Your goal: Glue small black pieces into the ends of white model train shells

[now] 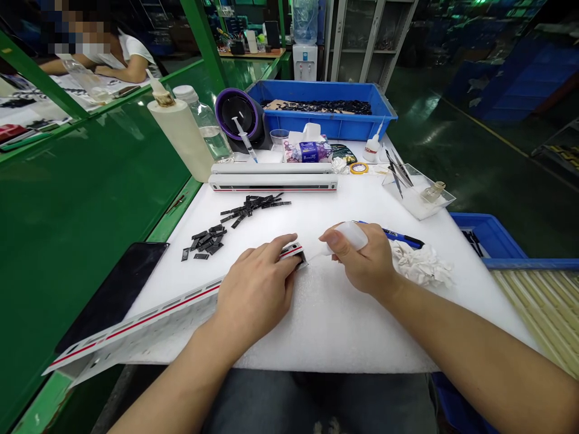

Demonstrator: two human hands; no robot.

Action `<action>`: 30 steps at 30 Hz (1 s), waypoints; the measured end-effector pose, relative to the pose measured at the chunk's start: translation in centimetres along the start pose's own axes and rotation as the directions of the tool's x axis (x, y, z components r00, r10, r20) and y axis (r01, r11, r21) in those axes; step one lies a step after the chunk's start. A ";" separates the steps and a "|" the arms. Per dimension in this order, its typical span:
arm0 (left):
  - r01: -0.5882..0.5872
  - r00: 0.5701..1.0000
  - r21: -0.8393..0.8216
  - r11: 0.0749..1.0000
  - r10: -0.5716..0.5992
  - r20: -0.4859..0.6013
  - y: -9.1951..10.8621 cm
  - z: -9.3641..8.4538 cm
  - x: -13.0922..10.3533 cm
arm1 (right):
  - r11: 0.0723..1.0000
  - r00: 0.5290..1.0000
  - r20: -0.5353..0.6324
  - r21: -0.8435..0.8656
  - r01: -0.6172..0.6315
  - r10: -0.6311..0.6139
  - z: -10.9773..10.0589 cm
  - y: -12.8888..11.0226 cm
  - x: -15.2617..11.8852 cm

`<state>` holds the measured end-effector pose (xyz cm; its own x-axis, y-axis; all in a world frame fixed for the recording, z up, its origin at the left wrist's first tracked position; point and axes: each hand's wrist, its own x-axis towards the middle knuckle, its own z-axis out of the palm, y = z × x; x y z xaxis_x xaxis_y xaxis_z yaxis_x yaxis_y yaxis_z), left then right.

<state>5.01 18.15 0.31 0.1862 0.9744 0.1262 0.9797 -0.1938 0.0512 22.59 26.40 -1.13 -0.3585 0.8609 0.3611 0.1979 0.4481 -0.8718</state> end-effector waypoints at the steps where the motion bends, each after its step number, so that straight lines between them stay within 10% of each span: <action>1: 0.000 1.000 0.000 1.000 0.000 0.002 0.0 0.0 0.0 | 1.000 1.000 0.000 0.001 0.006 -0.006 0.0 0.0 0.0; 15: -0.004 1.000 0.012 1.000 0.004 0.012 -0.1 -0.1 0.0 | 1.000 1.000 -0.002 0.026 0.008 -0.008 -0.2 -0.1 0.0; 21: -0.005 1.000 0.009 1.000 0.005 0.007 -0.1 -0.1 0.0 | 0.930 0.983 -0.025 0.328 -0.163 0.181 -0.6 -0.4 0.1; 26: 0.000 1.000 -0.002 1.000 0.000 0.018 -0.2 -0.1 0.1 | 0.748 0.960 0.015 0.623 -0.227 0.279 -3.1 -0.4 1.9; 30: 0.001 1.000 -0.009 1.000 0.000 0.022 -0.2 -0.1 0.0 | 0.790 0.955 0.030 0.555 -0.260 0.294 -6.0 0.6 3.8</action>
<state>4.77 18.20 0.41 0.1874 0.9767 0.1044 0.9791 -0.1942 0.0600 26.83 31.36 1.74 -0.3113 0.9470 0.0792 -0.2570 -0.0037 -0.9664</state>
